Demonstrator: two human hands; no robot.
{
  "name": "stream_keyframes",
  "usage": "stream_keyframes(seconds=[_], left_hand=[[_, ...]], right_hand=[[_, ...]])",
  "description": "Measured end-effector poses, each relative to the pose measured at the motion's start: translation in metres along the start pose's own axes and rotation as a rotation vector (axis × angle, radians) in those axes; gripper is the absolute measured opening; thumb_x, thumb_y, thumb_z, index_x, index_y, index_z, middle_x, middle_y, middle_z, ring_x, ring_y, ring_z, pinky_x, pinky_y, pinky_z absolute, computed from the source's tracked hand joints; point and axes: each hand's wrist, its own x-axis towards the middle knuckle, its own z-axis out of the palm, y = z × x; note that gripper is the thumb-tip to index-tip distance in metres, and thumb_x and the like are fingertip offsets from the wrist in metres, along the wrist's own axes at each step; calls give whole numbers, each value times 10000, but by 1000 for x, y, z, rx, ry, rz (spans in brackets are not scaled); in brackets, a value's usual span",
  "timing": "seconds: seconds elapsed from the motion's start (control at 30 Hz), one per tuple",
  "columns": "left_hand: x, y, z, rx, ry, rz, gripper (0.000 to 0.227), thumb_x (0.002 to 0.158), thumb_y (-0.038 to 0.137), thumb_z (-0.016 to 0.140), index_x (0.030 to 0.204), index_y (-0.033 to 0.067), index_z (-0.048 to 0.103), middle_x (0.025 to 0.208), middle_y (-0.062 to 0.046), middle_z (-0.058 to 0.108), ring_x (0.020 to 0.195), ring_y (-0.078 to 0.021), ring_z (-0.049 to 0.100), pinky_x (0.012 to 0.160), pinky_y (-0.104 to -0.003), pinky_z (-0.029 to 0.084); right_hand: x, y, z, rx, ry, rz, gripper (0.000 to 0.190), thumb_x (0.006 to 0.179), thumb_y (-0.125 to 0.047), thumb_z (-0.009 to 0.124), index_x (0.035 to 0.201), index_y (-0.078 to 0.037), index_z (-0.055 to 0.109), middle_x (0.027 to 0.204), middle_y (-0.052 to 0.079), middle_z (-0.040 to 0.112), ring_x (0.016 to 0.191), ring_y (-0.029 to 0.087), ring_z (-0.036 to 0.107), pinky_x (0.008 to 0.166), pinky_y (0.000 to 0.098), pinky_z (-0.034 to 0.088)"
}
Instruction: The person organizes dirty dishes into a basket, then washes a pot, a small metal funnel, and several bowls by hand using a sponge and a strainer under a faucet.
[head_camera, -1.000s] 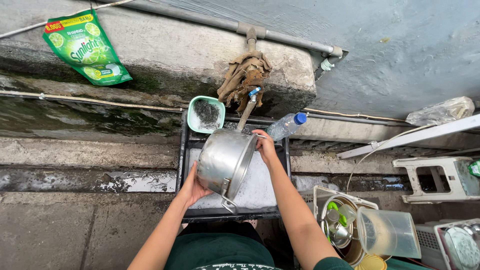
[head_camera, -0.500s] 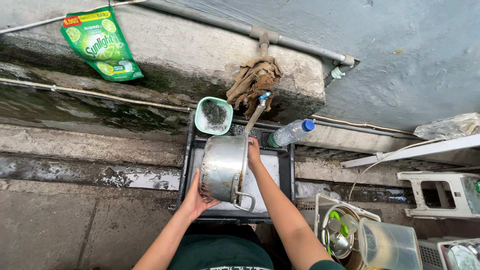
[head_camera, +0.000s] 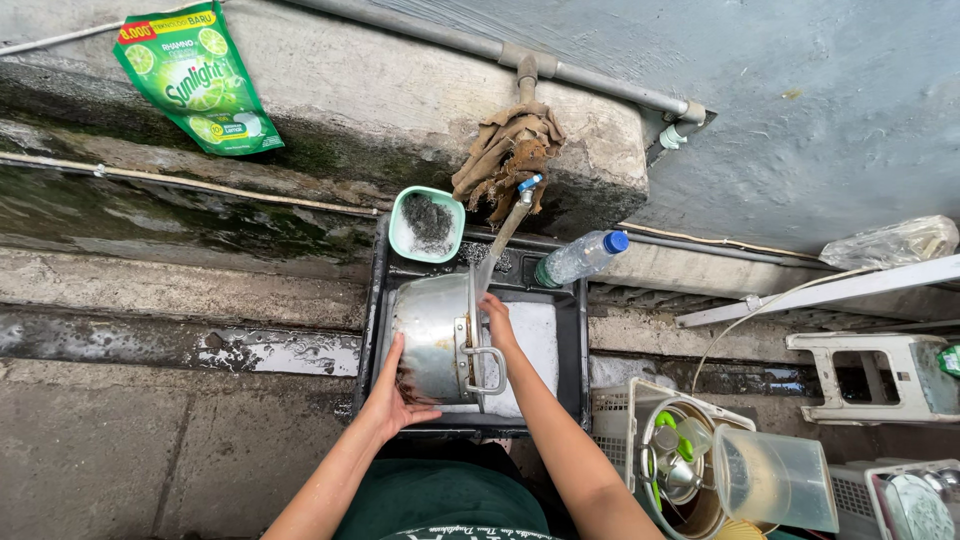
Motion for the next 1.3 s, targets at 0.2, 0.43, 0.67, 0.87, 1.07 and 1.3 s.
stream_keyframes(seconds=[0.2, 0.43, 0.67, 0.87, 1.07, 1.3], left_hand=[[11, 4, 15, 183, 17, 102, 1241, 615, 877, 551, 1634, 308, 130, 1627, -210, 238, 1470, -504, 309, 1034, -711, 463], [17, 24, 42, 185, 56, -13, 1242, 596, 903, 569, 1617, 288, 218, 1630, -215, 257, 1475, -502, 312, 1020, -758, 431], [34, 41, 38, 79, 36, -127, 1285, 547, 916, 624, 1576, 204, 330, 1579, -250, 371, 1410, -556, 383, 973, -776, 442], [34, 53, 37, -86, 103, -364, 1331, 588, 918, 690, 1589, 144, 279, 1567, -409, 203, 1344, -749, 234, 968, -738, 471], [36, 60, 39, -104, 50, -468, 1382, 522, 946, 679, 1566, 108, 335, 1515, -510, 174, 1303, -771, 218, 904, -736, 482], [38, 43, 37, 200, 60, -142, 1304, 504, 889, 638, 1551, 169, 345, 1549, -273, 339, 1404, -582, 367, 976, -755, 484]], right_hand=[[-6, 0, -9, 318, 43, 305, 338, 995, -262, 466, 1253, -93, 604, 1034, 89, 722, 936, 214, 704, 828, 362, 597], [-20, -5, -23, 278, -121, 271, 361, 1060, -370, 464, 1208, -95, 645, 898, 60, 692, 692, 180, 673, 569, 354, 543], [-21, -12, -24, 72, -43, 403, 397, 974, -407, 507, 1161, -106, 686, 945, 57, 726, 772, 155, 712, 608, 323, 582], [-29, -16, -25, -93, 27, 486, 447, 902, -463, 555, 1189, -164, 724, 954, 44, 762, 807, 162, 700, 646, 295, 504], [-33, -15, -31, -58, 6, 440, 489, 888, -425, 580, 1198, -78, 728, 967, 58, 772, 844, 192, 715, 736, 381, 570], [-32, -17, -47, 229, 27, 425, 504, 961, -455, 484, 1415, -239, 510, 1437, 9, 559, 1273, 207, 594, 1037, 496, 517]])
